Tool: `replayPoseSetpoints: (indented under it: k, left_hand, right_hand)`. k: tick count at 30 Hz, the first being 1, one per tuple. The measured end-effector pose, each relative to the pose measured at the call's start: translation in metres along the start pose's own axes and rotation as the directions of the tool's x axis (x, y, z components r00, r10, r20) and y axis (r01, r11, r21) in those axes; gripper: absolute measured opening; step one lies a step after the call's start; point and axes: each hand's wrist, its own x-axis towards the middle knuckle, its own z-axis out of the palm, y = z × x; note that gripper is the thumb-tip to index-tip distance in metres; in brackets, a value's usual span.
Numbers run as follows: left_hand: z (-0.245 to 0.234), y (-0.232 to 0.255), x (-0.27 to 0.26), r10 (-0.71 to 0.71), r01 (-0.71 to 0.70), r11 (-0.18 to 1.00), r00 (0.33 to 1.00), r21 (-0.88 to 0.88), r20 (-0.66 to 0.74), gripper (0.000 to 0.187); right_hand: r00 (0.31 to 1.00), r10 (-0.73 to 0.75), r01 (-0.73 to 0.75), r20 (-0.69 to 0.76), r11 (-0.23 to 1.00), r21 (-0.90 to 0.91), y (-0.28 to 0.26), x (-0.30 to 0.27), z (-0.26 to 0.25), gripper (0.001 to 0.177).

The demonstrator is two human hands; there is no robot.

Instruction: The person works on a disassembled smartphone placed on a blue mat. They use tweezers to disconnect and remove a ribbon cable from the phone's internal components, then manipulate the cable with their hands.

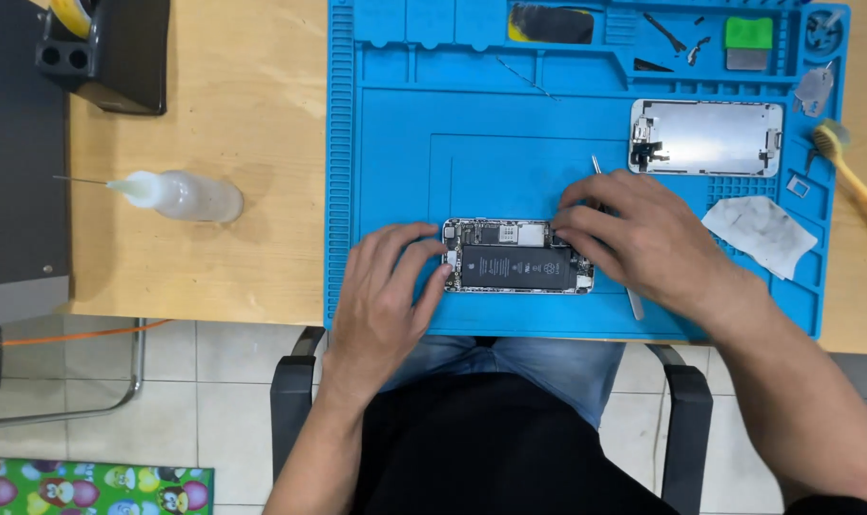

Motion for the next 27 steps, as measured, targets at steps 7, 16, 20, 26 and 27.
replayPoseSetpoints:
  k: [7, 16, 20, 26, 27]
  left_hand:
    - [-0.003, -0.005, 0.0, -0.03, 0.03, 0.999, 0.999, -0.04, -0.012, 0.018]
    - [-0.005, -0.007, 0.004, -0.055, 0.056, 0.993, 0.998, -0.102, 0.013, 0.015]
    - [-0.004, -0.008, 0.006, -0.085, 0.093, 0.989, 0.994, -0.119, 0.067, 0.011]
    - [-0.005, -0.004, 0.007, -0.034, 0.039, 0.998, 0.993, -0.046, 0.113, 0.005]
    - [-0.004, -0.003, 0.007, -0.033, 0.038, 0.998, 0.993, -0.046, 0.116, 0.005]
  right_hand:
    - [0.988, -0.05, 0.058, 0.148, 0.997, -0.048, 0.005, 0.013, -0.006, 0.013]
    - [0.942, -0.064, 0.161, 0.33, 0.948, -0.276, 0.018, 0.016, -0.008, 0.023]
    - [0.859, 0.045, 0.154, 0.511, 0.928, -0.341, 0.021, 0.025, -0.008, 0.024]
    - [0.787, 0.081, 0.143, 0.612, 0.941, -0.308, 0.028, 0.03, -0.004, 0.028]
    - [0.787, 0.082, 0.139, 0.611, 0.942, -0.306, 0.028, 0.031, -0.004, 0.028]
